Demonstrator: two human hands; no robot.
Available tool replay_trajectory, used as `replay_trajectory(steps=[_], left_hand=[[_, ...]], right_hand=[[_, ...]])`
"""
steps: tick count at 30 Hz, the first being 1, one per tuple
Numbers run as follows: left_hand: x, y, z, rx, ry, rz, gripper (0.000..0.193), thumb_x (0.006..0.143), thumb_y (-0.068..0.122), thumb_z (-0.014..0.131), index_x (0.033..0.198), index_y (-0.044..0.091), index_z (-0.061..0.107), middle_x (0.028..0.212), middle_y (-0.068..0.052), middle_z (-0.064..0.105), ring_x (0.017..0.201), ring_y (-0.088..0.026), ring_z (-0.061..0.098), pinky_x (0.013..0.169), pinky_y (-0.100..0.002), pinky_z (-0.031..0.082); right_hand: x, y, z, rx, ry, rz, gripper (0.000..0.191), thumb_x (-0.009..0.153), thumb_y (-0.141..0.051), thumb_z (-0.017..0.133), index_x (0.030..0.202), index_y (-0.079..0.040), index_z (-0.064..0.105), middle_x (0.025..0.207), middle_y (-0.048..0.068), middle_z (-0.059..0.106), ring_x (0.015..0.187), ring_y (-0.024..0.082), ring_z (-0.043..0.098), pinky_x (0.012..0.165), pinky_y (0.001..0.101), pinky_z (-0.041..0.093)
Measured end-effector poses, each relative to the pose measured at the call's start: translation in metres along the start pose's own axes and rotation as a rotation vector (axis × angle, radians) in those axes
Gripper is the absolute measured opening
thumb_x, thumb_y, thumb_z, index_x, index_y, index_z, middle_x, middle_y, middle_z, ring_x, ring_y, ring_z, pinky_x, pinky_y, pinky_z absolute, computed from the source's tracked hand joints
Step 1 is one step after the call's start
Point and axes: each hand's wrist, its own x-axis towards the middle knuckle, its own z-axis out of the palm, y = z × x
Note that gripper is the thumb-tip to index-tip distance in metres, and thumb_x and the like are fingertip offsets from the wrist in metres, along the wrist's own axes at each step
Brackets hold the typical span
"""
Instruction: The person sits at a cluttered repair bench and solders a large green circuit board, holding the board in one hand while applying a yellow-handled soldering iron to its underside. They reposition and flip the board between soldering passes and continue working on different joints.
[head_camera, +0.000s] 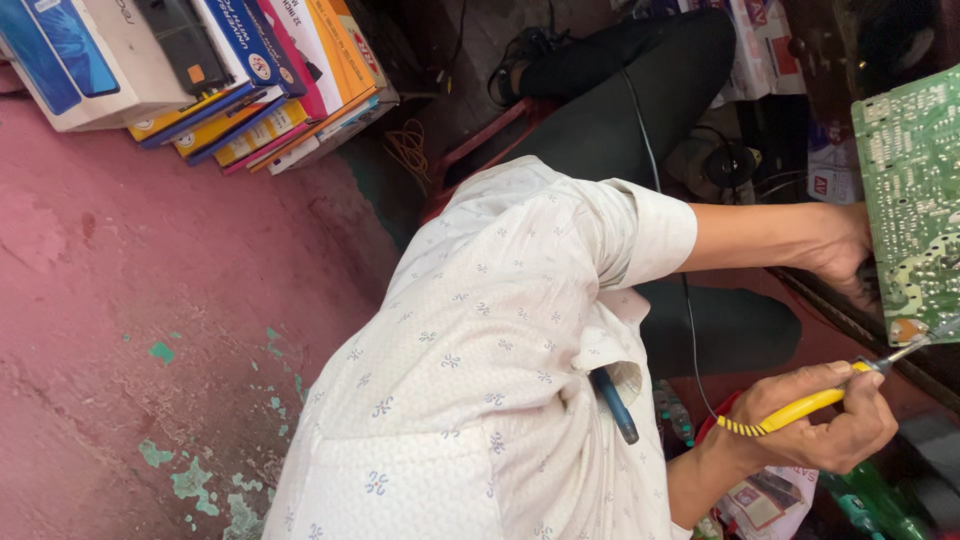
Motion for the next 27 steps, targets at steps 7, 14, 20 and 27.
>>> replay_trajectory(steps=[7,14,20,27], left_hand=[[-0.003,0.002,-0.005,0.004,0.012,0.033,0.040,0.096,0.032,0.047,0.096,-0.003,0.066,0.092,-0.021,0.074,0.086,-0.038,0.072,0.084,-0.075,0.058],[-0.006,0.003,-0.004,-0.057,0.084,-0.012,0.039,0.097,0.034,0.047,0.096,0.000,0.066,0.091,-0.018,0.072,0.087,-0.036,0.071,0.085,-0.073,0.058],[-0.008,0.003,-0.004,-0.039,0.001,-0.030,0.037,0.096,0.031,0.049,0.097,-0.001,0.066,0.093,-0.019,0.074,0.087,-0.035,0.073,0.088,-0.069,0.060],[-0.015,0.000,-0.001,-0.053,-0.062,-0.044,0.032,0.095,0.028,0.052,0.096,-0.001,0.066,0.092,-0.018,0.074,0.087,-0.033,0.074,0.088,-0.063,0.061]], right_hand=[[0.015,-0.013,-0.005,0.006,0.004,-0.042,0.006,0.101,0.009,0.061,0.107,0.009,0.062,0.097,0.020,0.061,0.090,0.037,0.062,0.080,0.0477,0.050],[0.020,-0.018,-0.007,0.030,0.008,-0.016,0.008,0.100,0.009,0.062,0.108,0.010,0.064,0.099,0.021,0.062,0.091,0.037,0.062,0.081,0.0478,0.050],[0.022,-0.018,-0.008,0.022,-0.015,-0.062,0.011,0.102,0.009,0.060,0.112,0.010,0.063,0.101,0.020,0.062,0.094,0.037,0.062,0.083,0.0483,0.050],[0.026,-0.020,-0.010,0.019,-0.022,-0.064,0.011,0.103,0.009,0.062,0.114,0.010,0.063,0.101,0.021,0.062,0.093,0.037,0.062,0.082,0.0478,0.049]])
